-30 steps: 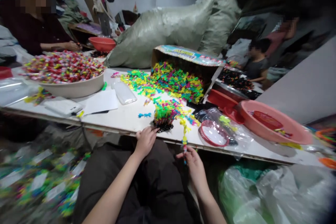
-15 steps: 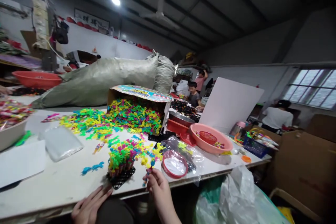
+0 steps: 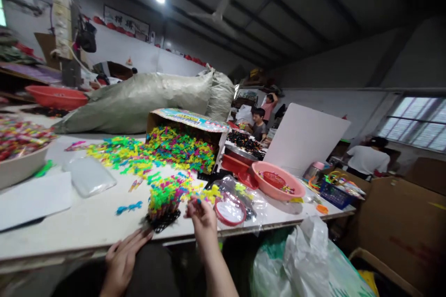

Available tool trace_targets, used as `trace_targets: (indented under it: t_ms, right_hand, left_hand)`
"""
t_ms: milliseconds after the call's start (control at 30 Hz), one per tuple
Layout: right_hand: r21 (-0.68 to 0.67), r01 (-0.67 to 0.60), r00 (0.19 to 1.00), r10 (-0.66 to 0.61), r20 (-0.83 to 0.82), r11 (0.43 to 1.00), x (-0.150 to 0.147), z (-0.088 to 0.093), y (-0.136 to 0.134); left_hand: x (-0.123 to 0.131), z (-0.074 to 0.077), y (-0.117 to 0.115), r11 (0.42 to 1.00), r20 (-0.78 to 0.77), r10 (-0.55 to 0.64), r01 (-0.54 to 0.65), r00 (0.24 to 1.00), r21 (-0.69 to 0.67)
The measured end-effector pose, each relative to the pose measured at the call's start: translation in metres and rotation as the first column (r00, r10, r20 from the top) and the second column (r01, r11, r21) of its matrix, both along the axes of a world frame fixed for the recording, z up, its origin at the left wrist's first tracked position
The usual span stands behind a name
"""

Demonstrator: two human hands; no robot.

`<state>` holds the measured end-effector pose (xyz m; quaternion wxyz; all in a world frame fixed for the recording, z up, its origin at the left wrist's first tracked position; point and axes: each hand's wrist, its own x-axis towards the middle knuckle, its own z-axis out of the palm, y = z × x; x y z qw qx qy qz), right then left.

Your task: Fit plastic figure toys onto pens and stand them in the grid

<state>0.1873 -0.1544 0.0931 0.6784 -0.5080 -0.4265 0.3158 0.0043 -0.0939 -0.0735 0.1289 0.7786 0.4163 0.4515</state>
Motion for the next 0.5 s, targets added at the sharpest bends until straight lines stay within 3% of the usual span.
trace_targets:
  t_ms: [67, 133, 267, 400, 500]
  right_hand:
    - [-0.026, 0.037, 0.999, -0.036, 0.041, 0.999, -0.004, 0.000, 0.002]
    - [0.002, 0.056, 0.998, -0.056, -0.031, 0.998, -0.008, -0.005, 0.008]
    - [-0.056, 0.049, 0.992, -0.055, -0.112, 0.997, -0.014, -0.028, 0.022]
    - [-0.148, 0.158, 0.987, -0.153, 0.046, 0.976, -0.015, -0.057, 0.031]
    - [-0.140, 0.280, 0.949, -0.253, 0.187, 0.950, -0.015, -0.073, 0.038]
  left_hand:
    - [-0.001, 0.011, -0.006, 0.999, -0.046, -0.032, 0.032, 0.998, -0.011]
    - [-0.001, 0.021, -0.009, 0.999, -0.080, -0.035, 0.033, 0.996, -0.025]
    - [0.000, 0.026, -0.011, 0.999, -0.069, -0.017, 0.014, 0.997, -0.048]
    - [0.002, 0.026, -0.013, 0.999, -0.018, -0.016, 0.015, 1.000, -0.044]
    - [0.002, 0.025, -0.013, 0.999, 0.013, -0.021, 0.022, 1.000, -0.046]
